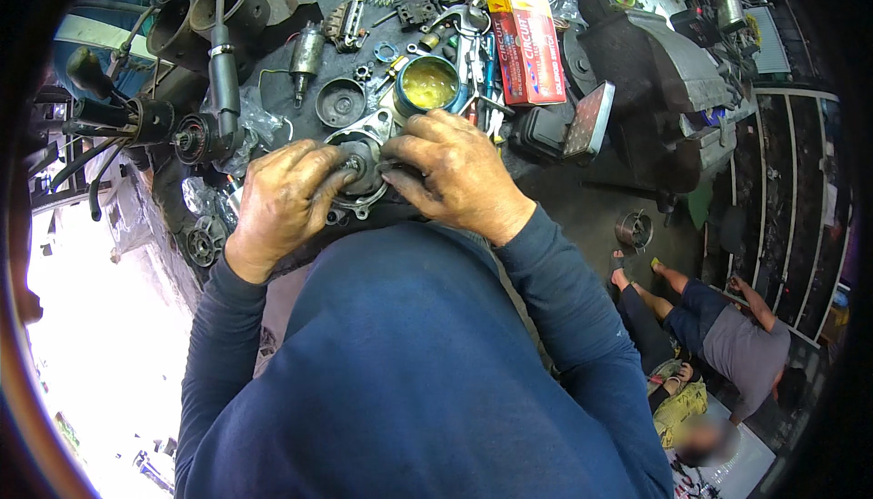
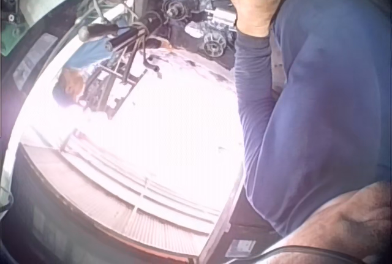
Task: The person walks to a workbench and assembles small mechanical components by hand, fitting a ring into a housing and inserting a cylindrical part. The person handles multiple small parts and tools on the bench while assembling the mechanism.
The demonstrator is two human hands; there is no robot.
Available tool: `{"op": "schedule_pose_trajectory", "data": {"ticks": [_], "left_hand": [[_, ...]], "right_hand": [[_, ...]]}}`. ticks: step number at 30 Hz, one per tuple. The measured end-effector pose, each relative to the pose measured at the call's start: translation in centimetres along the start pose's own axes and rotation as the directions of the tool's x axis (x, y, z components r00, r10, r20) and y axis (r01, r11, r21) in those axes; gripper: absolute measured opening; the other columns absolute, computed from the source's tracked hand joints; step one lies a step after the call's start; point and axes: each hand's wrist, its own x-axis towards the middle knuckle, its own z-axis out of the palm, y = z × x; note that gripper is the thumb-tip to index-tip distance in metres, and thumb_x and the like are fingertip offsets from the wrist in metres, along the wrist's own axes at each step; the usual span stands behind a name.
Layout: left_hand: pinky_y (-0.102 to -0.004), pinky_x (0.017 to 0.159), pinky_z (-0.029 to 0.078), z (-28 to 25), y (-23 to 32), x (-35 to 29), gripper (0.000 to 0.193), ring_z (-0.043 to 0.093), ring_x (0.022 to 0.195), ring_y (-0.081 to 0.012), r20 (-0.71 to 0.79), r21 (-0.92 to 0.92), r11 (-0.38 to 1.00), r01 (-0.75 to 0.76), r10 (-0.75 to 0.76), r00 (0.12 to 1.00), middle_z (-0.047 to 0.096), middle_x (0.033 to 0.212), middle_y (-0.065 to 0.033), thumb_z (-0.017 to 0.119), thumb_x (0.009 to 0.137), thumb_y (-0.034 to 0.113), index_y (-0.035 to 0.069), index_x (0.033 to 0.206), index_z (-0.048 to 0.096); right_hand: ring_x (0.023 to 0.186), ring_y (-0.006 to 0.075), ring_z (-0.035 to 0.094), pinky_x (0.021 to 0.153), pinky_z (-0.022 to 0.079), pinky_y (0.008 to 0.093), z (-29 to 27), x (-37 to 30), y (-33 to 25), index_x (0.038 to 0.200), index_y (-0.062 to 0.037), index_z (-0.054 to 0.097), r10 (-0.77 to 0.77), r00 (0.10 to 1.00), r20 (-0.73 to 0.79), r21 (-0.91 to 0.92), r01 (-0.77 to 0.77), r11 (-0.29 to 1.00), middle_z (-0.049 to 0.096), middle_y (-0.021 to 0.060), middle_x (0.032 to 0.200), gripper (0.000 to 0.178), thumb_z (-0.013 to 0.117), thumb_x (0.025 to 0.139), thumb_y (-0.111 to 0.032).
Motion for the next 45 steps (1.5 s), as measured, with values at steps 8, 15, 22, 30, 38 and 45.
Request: {"op": "schedule_pose_trajectory", "data": {"ticks": [8, 15, 22, 30, 38, 45], "left_hand": [[-0.0436, 0.077, 0.06, -0.3, 0.8, 0.6, 0.021, 0.073, 0.086, -0.035, 0.046, 0.022, 1.0, -0.008, 0.007, 0.999, 0.072, 0.093, -0.0145, 0.081, 0.087, 0.011, 0.004, 0.103, 0.071], [-0.043, 0.079, 0.06, -0.3, 0.9, 0.4, 0.021, 0.074, 0.088, -0.035, 0.072, 0.048, 0.999, -0.018, 0.015, 0.997, 0.073, 0.096, -0.0145, 0.081, 0.086, 0.009, 0.003, 0.104, 0.071], [-0.0431, 0.077, 0.059, -0.1, 0.9, 0.1, 0.022, 0.074, 0.086, -0.0346, 0.08, 0.023, 1.0, 0.005, -0.007, 0.997, 0.074, 0.097, -0.0147, 0.081, 0.088, 0.01, 0.002, 0.107, 0.072], [-0.0431, 0.076, 0.059, -0.1, 0.5, 0.1, 0.023, 0.074, 0.086, -0.0343, 0.033, 0.024, 0.999, -0.031, 0.03, 0.999, 0.075, 0.098, -0.0145, 0.082, 0.087, 0.009, 0.002, 0.106, 0.072], [-0.0434, 0.077, 0.061, -0.4, 0.2, 0.1, 0.022, 0.074, 0.086, -0.0354, 0.044, -0.005, 1.0, -0.013, 0.013, 0.999, 0.072, 0.095, -0.0155, 0.081, 0.087, 0.01, 0.003, 0.105, 0.071], [-0.0424, 0.071, 0.059, -0.7, 0.2, 0.0, 0.021, 0.073, 0.081, -0.0343, 0.052, -0.015, 1.0, 0.0, 0.001, 0.999, 0.072, 0.093, -0.0138, 0.082, 0.088, 0.01, 0.003, 0.104, 0.071]], "right_hand": [[0.101, 0.0349, 0.067, 0.09, 0.054, 0.0466, -0.3, -0.6, 0.6, 0.111, -0.0047, 0.075, 0.036, 0.998, 0.045, 0.065, -0.039, 0.997, 0.07, 0.0136, 0.103, 0.025, 0.08, 0.09, -0.018], [0.093, 0.0317, 0.07, 0.081, 0.057, 0.0428, 0.0, -0.7, 0.8, 0.111, -0.0046, 0.076, -0.038, 0.999, -0.017, 0.017, 0.039, 0.999, 0.074, 0.0124, 0.102, 0.029, 0.085, 0.085, -0.015], [0.09, 0.0315, 0.07, 0.079, 0.057, 0.0431, 0.3, -0.8, 0.2, 0.111, -0.0032, 0.075, -0.034, 0.999, -0.04, 0.008, 0.034, 0.999, 0.073, 0.0126, 0.098, 0.03, 0.084, 0.085, -0.013], [0.09, 0.0331, 0.071, 0.08, 0.057, 0.0438, 0.2, -0.3, 0.5, 0.111, -0.0028, 0.075, -0.01, 1.0, 0.006, 0.057, 0.01, 0.998, 0.073, 0.0143, 0.1, 0.029, 0.084, 0.085, -0.013], [0.091, 0.0368, 0.07, 0.081, 0.056, 0.0477, 0.5, 0.5, -0.4, 0.109, -0.0009, 0.073, 0.034, 0.999, 0.007, 0.116, -0.035, 0.993, 0.071, 0.0167, 0.096, 0.026, 0.08, 0.087, -0.015], [0.087, 0.0387, 0.069, 0.078, 0.055, 0.0493, 0.5, 1.3, -0.6, 0.103, 0.0, 0.072, 0.024, 1.0, 0.019, 0.148, -0.027, 0.989, 0.069, 0.0177, 0.089, 0.022, 0.078, 0.087, -0.014]]}}
